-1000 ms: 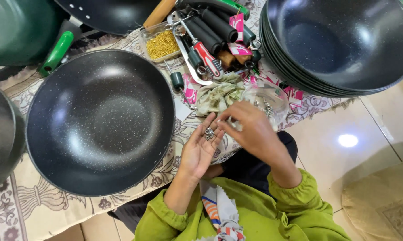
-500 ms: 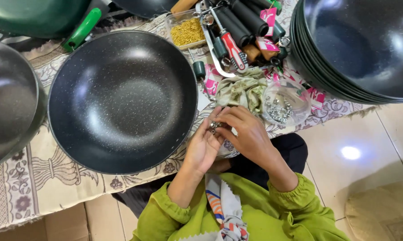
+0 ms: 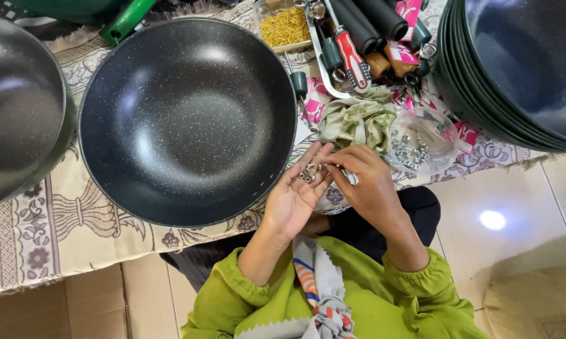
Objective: Attaching handle brackets to various pans and woks on a table.
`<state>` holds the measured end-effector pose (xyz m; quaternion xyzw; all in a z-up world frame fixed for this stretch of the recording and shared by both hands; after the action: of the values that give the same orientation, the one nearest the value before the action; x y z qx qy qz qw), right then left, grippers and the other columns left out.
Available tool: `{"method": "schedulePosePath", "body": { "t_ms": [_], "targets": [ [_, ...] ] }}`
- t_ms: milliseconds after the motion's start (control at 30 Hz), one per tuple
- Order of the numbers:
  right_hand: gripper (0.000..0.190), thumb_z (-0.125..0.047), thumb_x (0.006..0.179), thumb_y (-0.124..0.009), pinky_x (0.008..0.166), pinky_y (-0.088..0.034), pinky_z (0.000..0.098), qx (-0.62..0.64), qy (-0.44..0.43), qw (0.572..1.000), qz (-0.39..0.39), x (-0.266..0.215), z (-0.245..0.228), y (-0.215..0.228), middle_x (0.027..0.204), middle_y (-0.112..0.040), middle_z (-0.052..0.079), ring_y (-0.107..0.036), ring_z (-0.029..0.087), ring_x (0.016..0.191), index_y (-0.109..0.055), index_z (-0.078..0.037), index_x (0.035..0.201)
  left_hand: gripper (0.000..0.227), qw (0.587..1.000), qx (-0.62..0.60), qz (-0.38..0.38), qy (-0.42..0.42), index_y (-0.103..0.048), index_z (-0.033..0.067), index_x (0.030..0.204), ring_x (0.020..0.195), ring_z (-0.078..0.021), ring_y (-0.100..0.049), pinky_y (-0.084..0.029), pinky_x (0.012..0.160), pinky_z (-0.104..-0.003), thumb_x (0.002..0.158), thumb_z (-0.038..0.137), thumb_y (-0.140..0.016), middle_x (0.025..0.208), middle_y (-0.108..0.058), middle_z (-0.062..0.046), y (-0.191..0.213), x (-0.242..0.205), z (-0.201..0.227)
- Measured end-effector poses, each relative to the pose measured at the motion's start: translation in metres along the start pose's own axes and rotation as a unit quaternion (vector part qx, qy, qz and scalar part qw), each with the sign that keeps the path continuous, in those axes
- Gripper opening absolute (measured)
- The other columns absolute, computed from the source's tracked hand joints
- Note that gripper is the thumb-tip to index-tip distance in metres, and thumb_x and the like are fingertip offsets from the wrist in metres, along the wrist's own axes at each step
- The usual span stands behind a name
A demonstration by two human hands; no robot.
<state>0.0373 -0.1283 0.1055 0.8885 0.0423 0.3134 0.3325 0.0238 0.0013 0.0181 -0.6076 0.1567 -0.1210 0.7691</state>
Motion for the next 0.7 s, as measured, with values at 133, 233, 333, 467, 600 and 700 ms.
{"method": "schedulePosePath", "body": {
  "t_ms": [133, 233, 333, 467, 600, 700],
  "targets": [
    [0.012, -0.001, 0.092, -0.076, 0.075, -0.057, 0.04, 0.03, -0.008, 0.999, 0.007, 0.0033, -0.0078, 0.0054, 0.091, -0.072, 0.008, -0.07, 0.031, 0.083, -0.078, -0.007, 0.102, 0.058, 1.0, -0.014, 0.001, 0.003, -0.037, 0.0022, 0.16, 0.131, -0.0269, -0.061, -0.049, 0.113, -0.041, 0.109, 0.031, -0.041, 0.162, -0.04, -0.02, 0.0066, 0.0015, -0.0024],
    [0.012, 0.0, 0.091, -0.077, 0.075, -0.057, 0.0397, 0.053, -0.02, 0.998, 0.014, 0.0028, -0.0101, 0.0076, 0.091, -0.073, 0.008, -0.07, 0.03, 0.083, -0.079, -0.006, 0.101, 0.059, 1.0, -0.026, 0.002, 0.008, -0.037, 0.0013, 0.159, 0.129, -0.0286, -0.062, -0.05, 0.113, -0.042, 0.111, 0.035, -0.039, 0.162, -0.04, -0.021, 0.0092, 0.0022, -0.004],
    [0.015, 0.001, 0.09, -0.077, 0.076, -0.057, 0.0392, 0.06, -0.019, 0.998, 0.015, 0.0016, -0.0091, 0.0077, 0.091, -0.073, 0.008, -0.07, 0.03, 0.083, -0.08, -0.007, 0.102, 0.062, 0.999, -0.03, 0.004, 0.012, -0.037, 0.0009, 0.159, 0.127, -0.0286, -0.064, -0.052, 0.111, -0.041, 0.11, 0.039, -0.04, 0.162, -0.04, -0.021, 0.0084, 0.0026, -0.0047],
    [0.015, 0.002, 0.092, -0.076, 0.076, -0.057, 0.0402, 0.065, -0.019, 0.998, 0.011, 0.0019, -0.0106, 0.0086, 0.092, -0.073, 0.009, -0.07, 0.031, 0.084, -0.079, -0.005, 0.103, 0.064, 0.999, -0.031, 0.006, 0.016, -0.038, 0.0006, 0.159, 0.125, -0.0292, -0.065, -0.053, 0.11, -0.041, 0.11, 0.043, -0.039, 0.161, -0.041, -0.021, 0.0053, 0.002, -0.0056],
    [0.015, 0.004, 0.093, -0.073, 0.076, -0.057, 0.0418, 0.067, -0.014, 0.998, 0.008, 0.0009, -0.0107, 0.0099, 0.093, -0.073, 0.012, -0.07, 0.033, 0.085, -0.078, -0.002, 0.105, 0.065, 0.999, -0.033, 0.008, 0.015, -0.038, 0.0003, 0.158, 0.124, -0.0299, -0.065, -0.052, 0.112, -0.043, 0.111, 0.044, -0.039, 0.161, -0.041, -0.021, 0.006, 0.002, -0.0075],
    [0.017, 0.007, 0.092, -0.074, 0.076, -0.057, 0.0435, 0.068, -0.019, 0.997, 0.01, 0.0001, -0.0105, 0.011, 0.093, -0.073, 0.013, -0.07, 0.035, 0.086, -0.078, -0.001, 0.106, 0.065, 0.999, -0.046, 0.008, 0.015, -0.038, -0.0009, 0.158, 0.123, -0.0306, -0.066, -0.052, 0.111, -0.044, 0.111, 0.044, -0.039, 0.16, -0.041, -0.022, 0.004, 0.0016, -0.007]
  ]
}}
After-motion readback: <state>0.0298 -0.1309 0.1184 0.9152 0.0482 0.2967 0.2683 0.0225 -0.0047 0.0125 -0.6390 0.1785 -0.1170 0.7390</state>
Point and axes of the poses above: each hand's wrist, its own x-axis towards the middle knuckle, its own y-axis out of the back of the hand, z = x × y, the point moved 4 cm from there along x, towards the middle knuckle
